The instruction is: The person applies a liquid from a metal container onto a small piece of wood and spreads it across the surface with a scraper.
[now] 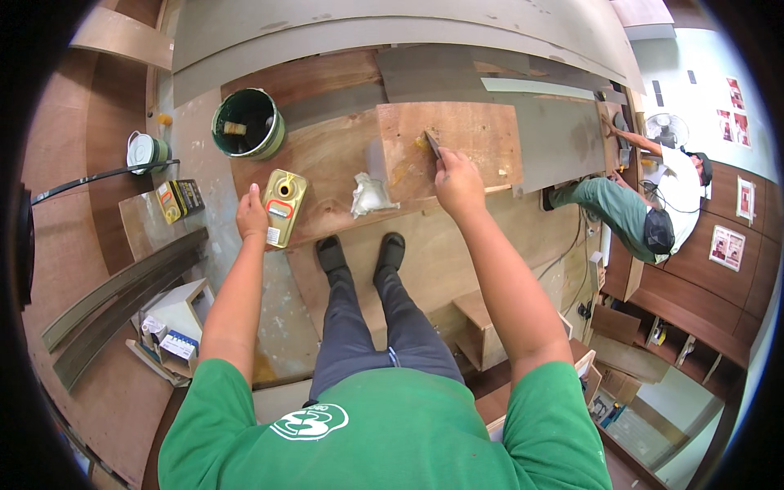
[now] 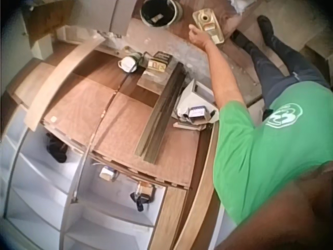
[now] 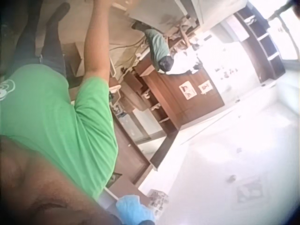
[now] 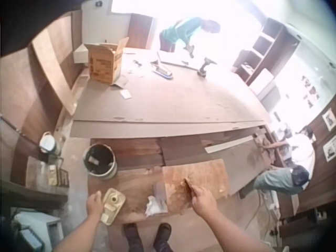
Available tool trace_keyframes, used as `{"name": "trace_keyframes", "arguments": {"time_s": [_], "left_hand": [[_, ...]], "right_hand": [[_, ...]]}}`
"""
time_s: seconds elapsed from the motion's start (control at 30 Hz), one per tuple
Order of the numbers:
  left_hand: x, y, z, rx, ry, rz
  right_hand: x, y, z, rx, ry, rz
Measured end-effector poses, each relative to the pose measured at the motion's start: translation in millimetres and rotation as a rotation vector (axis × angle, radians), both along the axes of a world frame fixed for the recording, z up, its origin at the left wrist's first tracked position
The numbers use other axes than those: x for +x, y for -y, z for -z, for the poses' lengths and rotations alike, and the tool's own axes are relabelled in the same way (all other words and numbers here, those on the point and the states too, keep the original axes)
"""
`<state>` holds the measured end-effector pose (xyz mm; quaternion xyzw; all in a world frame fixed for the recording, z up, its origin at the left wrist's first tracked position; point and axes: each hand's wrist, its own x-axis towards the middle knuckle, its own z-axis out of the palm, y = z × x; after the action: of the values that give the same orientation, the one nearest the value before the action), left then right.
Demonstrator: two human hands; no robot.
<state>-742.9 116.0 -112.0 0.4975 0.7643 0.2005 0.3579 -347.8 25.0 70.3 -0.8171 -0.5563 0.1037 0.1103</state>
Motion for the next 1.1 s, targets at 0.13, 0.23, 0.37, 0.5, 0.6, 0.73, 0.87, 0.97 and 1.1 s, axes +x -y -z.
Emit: {"name": "trace_keyframes", "arguments": {"time_s": [0.13, 0.23, 0.37, 0.5, 0.6, 0.73, 0.87, 0.97, 1.1], "left_hand": [[0, 0, -3, -0.052, 0.016, 0.02], [-3, -2, -3, -0.072, -0.007, 0.026], [-2, -2, -2, -0.075, -0.011, 0.019], [0, -2, -3, -0.072, -0.006, 0.023], [-1, -1, -3, -0.068, -0.008, 0.021], [-1, -2, -4, -0.088, -0.021, 0.02], [-3, -4, -5, -0.096, -0.019, 0.013], [4, -2, -4, -0.094, -0.021, 0.024], [1, -2, -6, -0.099, -0.021, -0.006]], "right_hand": [[-20, 9, -3, -0.015, -0.033, -0.087], [-40, 19, -10, -0.075, -0.048, -0.183], [-65, 37, -20, -0.088, -0.057, -0.262], [-82, 55, -29, -0.142, -0.097, -0.314], [-86, 57, -39, -0.159, -0.393, -0.145], [-63, 45, -55, -0.027, -0.581, 0.038], [-36, 9, -61, 0.114, -0.483, 0.153], [-19, -3, -37, 0.055, -0.152, 0.029], [-24, 0, -21, 0.016, -0.001, -0.052]]}}
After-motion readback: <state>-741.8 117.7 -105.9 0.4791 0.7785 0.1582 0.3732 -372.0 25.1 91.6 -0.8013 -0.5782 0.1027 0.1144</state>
